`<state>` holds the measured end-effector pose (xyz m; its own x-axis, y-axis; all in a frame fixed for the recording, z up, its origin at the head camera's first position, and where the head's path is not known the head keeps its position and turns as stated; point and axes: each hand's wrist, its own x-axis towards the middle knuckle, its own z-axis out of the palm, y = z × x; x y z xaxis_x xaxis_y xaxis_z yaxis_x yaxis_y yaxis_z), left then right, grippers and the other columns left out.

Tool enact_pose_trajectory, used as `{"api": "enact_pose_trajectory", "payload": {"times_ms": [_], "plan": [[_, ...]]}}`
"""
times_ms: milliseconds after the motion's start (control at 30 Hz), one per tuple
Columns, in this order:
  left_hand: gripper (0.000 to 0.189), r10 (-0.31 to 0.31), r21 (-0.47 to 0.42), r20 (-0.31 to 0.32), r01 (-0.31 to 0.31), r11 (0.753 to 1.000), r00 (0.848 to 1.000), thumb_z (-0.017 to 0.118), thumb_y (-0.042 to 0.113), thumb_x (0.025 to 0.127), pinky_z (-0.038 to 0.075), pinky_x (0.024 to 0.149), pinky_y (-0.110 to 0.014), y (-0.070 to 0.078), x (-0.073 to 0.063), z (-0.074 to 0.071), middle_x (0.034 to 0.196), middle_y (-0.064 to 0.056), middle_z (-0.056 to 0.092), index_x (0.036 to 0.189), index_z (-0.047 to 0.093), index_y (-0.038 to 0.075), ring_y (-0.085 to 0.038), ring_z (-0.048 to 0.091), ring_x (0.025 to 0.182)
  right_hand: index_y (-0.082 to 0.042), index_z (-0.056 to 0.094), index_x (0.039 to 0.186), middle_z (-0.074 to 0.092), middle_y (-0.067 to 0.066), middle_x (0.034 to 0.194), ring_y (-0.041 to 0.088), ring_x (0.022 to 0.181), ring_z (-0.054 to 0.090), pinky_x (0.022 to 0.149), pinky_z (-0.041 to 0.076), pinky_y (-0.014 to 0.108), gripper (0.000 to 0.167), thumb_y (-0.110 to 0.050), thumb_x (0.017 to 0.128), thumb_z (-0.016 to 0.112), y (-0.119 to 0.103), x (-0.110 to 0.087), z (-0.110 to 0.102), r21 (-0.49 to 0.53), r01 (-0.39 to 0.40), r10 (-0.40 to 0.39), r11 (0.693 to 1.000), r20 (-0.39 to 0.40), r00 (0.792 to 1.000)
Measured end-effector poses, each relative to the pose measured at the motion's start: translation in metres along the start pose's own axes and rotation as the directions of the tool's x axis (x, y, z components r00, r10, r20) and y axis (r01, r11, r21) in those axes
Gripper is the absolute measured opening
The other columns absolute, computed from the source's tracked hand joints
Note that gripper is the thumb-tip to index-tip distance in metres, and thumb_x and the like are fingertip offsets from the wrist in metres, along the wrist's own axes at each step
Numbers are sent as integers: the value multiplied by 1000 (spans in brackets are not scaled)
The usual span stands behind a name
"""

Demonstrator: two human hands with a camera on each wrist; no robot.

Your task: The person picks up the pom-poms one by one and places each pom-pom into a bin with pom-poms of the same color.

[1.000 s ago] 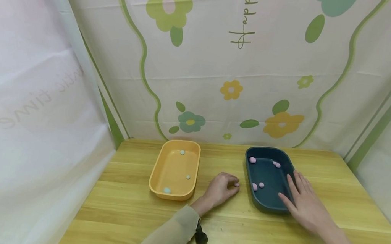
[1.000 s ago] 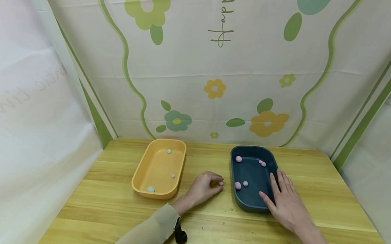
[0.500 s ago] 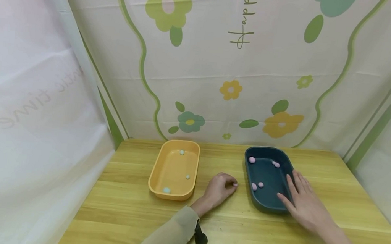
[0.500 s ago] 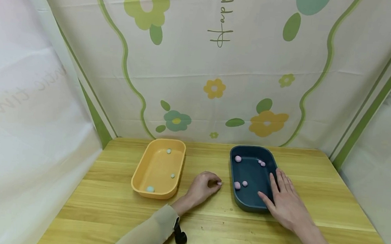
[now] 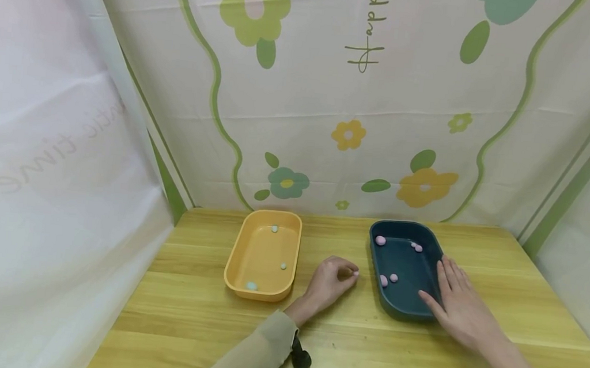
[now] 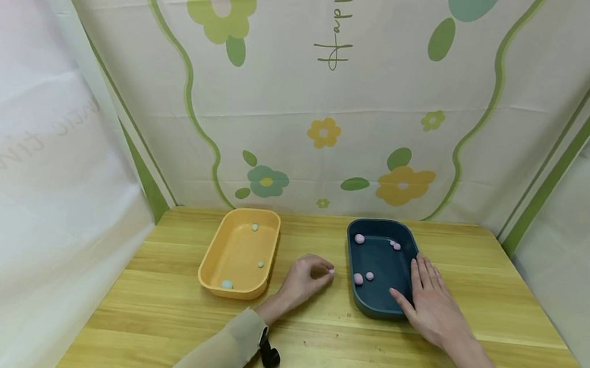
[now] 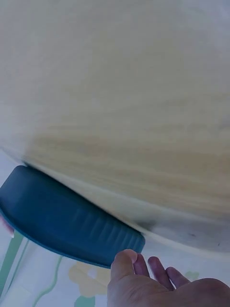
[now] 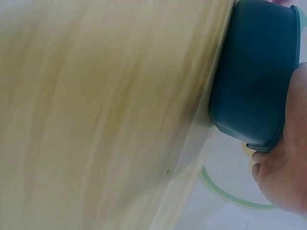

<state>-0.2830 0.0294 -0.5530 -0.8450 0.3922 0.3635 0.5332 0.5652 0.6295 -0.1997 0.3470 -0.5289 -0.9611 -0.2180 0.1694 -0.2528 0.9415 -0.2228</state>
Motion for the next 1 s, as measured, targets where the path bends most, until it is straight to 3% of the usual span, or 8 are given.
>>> {"api": "enact_pose_trajectory", "payload": {"times_ms": [233, 467, 1000], "plan": [[10, 40, -6, -33, -41, 999, 999, 80, 19, 102, 63, 101, -27, 5, 6, -2, 111, -1, 85, 109, 85, 13, -18, 79, 111, 19, 21, 166, 18, 42, 176, 58, 165, 20, 126, -27, 17, 92, -52, 115, 50, -1, 2, -2, 1, 0, 0, 1000, 3, 1000], [10, 96, 2, -75, -96, 995, 993, 81, 16, 101, 63, 103, -28, 11, 21, -11, 112, -1, 85, 110, 85, 12, -20, 80, 110, 17, 20, 167, 15, 40, 177, 58, 166, 19, 138, -18, 35, 93, -54, 114, 50, -5, 5, -3, 11, -12, 12, 1000, 32, 999], [11, 177, -48, -87, -182, 982, 980, 81, 19, 102, 61, 103, -26, 39, 26, -19, 110, -1, 86, 110, 85, 12, -20, 78, 109, 15, 18, 169, 11, 39, 179, 56, 168, 14, 137, -20, 34, 93, -53, 115, 50, 1, 2, 1, 18, -22, 21, 1000, 37, 999]]}}
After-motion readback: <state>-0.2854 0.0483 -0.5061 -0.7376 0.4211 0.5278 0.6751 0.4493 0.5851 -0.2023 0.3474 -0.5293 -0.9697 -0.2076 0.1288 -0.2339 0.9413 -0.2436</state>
